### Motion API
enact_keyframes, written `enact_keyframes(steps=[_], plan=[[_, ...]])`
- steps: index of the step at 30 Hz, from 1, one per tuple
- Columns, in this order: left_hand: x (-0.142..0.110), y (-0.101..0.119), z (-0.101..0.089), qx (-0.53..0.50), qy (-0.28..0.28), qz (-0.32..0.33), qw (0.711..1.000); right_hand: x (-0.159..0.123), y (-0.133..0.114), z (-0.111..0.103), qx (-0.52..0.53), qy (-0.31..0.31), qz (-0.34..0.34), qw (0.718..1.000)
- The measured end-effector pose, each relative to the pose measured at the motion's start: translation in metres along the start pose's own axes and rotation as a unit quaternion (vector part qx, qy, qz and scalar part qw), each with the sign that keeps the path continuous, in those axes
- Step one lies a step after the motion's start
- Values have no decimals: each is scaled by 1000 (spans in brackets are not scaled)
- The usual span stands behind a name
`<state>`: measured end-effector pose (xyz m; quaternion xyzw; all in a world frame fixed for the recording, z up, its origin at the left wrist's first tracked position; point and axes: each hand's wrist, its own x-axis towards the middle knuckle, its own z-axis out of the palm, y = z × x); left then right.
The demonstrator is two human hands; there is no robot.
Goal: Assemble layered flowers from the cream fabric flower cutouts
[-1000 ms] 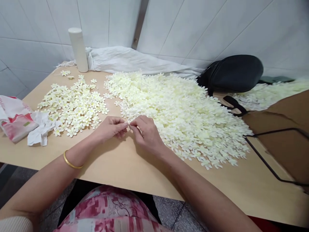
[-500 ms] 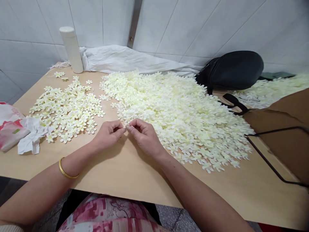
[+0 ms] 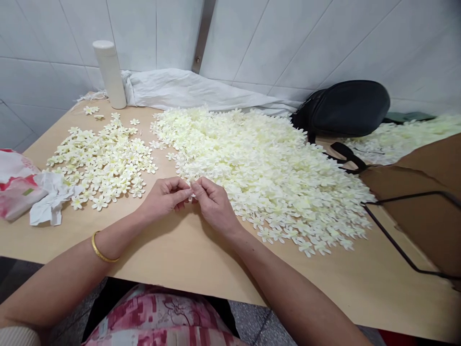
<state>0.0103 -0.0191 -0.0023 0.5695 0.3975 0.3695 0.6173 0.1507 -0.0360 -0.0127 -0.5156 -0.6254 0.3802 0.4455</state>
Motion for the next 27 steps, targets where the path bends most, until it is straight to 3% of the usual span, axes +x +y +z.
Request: enact_keyframes(steps=[10,15,18,21,24,27], plan=[[-2,2,-2,58,54,35,996,3,3,-4,229,-84,71,967],[-1,3,-3,20,36,-26,999,3,2,-6,220,-65,78,970],[-1,2,-5,22,65,-6,998,4,2,-6,198,-46,89,975],[-3,0,-5,20,50,31,998,4,3,-7,197,-47,94,975],[-5,-1,-4,33,40,31,998,4,4,-6,200,-64,101,972],[-3,-1,-5,50,65,21,996,3,3,-6,203,-66,106,971]])
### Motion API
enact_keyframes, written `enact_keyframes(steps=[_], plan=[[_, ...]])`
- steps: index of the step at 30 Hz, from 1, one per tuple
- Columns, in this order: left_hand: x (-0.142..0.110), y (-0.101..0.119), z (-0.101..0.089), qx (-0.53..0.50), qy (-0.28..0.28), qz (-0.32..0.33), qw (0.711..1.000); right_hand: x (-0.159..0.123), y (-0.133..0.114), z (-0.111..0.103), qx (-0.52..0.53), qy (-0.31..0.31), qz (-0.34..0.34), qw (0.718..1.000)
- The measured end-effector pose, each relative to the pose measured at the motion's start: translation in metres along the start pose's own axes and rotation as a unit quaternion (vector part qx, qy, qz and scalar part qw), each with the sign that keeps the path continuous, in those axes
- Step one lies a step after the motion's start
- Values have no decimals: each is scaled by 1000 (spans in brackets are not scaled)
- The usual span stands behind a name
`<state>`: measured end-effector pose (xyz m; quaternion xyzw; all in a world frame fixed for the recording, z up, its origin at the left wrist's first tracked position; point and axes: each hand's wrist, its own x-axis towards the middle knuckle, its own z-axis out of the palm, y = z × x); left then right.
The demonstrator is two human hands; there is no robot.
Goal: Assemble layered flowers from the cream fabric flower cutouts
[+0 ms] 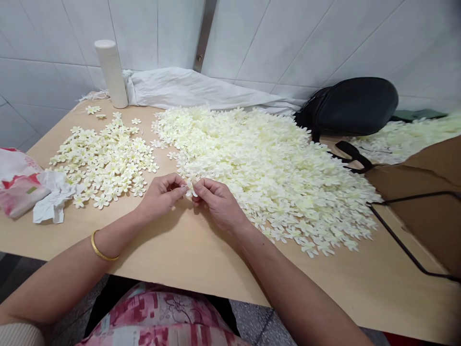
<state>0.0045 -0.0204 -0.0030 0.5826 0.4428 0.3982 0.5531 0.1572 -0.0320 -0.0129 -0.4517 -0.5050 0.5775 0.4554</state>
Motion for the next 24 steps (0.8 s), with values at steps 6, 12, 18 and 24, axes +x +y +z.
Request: enact_keyframes(steps=[6,12,18,24], plan=[[6,1,-8,-11,31,-24,999,2,1,-3,20,46,-8,999],[7,-3,-10,206,4,77,975,5,3,-8,34,64,-14,997],[3,0,-9,199,-40,75,976,4,2,-10,4,68,-37,997],[4,3,-6,2,-53,-30,998,-3,-2,-1,-98,6,-76,992]])
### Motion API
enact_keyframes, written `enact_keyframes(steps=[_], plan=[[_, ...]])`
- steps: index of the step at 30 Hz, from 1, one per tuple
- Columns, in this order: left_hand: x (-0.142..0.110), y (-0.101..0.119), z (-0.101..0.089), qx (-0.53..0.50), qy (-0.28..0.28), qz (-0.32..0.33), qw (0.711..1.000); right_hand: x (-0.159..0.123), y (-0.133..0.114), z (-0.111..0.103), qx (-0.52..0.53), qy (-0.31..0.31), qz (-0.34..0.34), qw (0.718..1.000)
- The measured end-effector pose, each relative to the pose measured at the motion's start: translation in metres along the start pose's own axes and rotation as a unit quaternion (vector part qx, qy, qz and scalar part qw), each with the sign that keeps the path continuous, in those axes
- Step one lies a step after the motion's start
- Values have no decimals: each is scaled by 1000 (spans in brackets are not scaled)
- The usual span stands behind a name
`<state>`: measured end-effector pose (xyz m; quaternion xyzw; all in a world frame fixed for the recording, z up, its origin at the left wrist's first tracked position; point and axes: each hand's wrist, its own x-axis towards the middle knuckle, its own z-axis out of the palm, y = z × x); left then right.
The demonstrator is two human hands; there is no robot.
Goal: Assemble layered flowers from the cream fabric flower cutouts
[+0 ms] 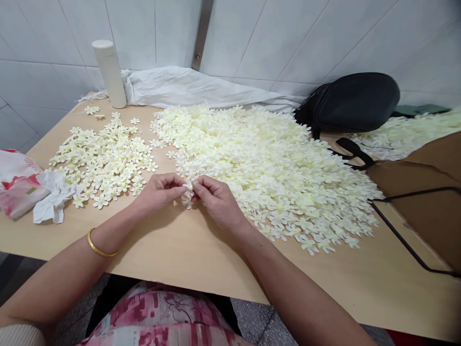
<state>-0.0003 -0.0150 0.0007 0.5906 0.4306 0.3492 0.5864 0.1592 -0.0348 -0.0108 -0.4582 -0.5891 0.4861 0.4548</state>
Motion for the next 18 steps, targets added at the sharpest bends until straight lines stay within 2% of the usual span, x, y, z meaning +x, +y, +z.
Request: enact_keyframes(steps=[3,7,13,18], plan=[[0,1,2,-11,16,8,1000,-1,1,3,15,-19,-1,1000],[-3,5,6,15,41,10,999,0,5,4,58,-12,9,998],[-2,5,5,-49,19,-20,998,-1,1,5,79,15,23,997],[-1,1,3,-101,-21,-33,994,-4,-2,7,56,7,15,998]])
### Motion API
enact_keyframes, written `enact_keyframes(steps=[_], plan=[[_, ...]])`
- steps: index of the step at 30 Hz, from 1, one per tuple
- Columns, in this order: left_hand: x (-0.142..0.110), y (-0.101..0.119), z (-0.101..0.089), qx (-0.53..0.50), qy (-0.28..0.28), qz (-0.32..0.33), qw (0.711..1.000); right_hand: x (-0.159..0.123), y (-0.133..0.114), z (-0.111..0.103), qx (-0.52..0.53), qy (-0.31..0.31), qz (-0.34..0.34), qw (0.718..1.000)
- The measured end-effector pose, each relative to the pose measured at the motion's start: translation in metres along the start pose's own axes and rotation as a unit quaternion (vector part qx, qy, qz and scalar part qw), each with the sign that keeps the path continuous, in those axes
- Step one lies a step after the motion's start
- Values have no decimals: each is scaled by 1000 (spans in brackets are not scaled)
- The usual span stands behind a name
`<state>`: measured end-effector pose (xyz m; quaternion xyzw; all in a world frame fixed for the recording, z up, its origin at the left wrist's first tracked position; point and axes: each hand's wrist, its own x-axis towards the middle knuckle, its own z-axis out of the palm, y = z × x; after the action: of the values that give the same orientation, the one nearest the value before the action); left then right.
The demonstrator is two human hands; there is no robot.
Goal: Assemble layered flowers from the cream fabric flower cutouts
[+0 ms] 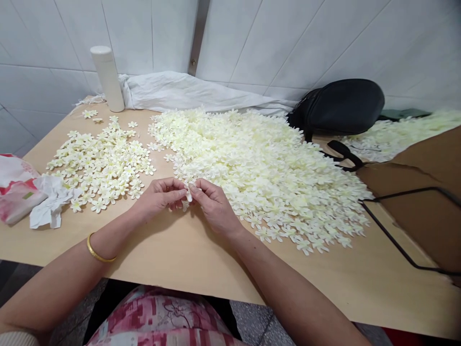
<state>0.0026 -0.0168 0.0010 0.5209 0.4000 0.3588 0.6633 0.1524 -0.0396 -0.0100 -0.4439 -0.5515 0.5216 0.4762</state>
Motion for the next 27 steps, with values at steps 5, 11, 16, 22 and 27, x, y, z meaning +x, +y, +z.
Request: enact_keyframes(steps=[5,11,16,22,27], plan=[[-1,1,3,-4,-4,1,1000,-1,0,2,-19,3,1,1000],[-2,1,2,40,54,37,997,3,4,0,26,-15,-10,999],[-3,2,3,50,71,36,996,3,3,-2,-22,-3,-9,1000],[-1,1,1,21,50,13,998,1,0,-1,-81,21,-23,996],[-2,0,2,30,4,17,999,0,1,0,-119,35,-45,991]])
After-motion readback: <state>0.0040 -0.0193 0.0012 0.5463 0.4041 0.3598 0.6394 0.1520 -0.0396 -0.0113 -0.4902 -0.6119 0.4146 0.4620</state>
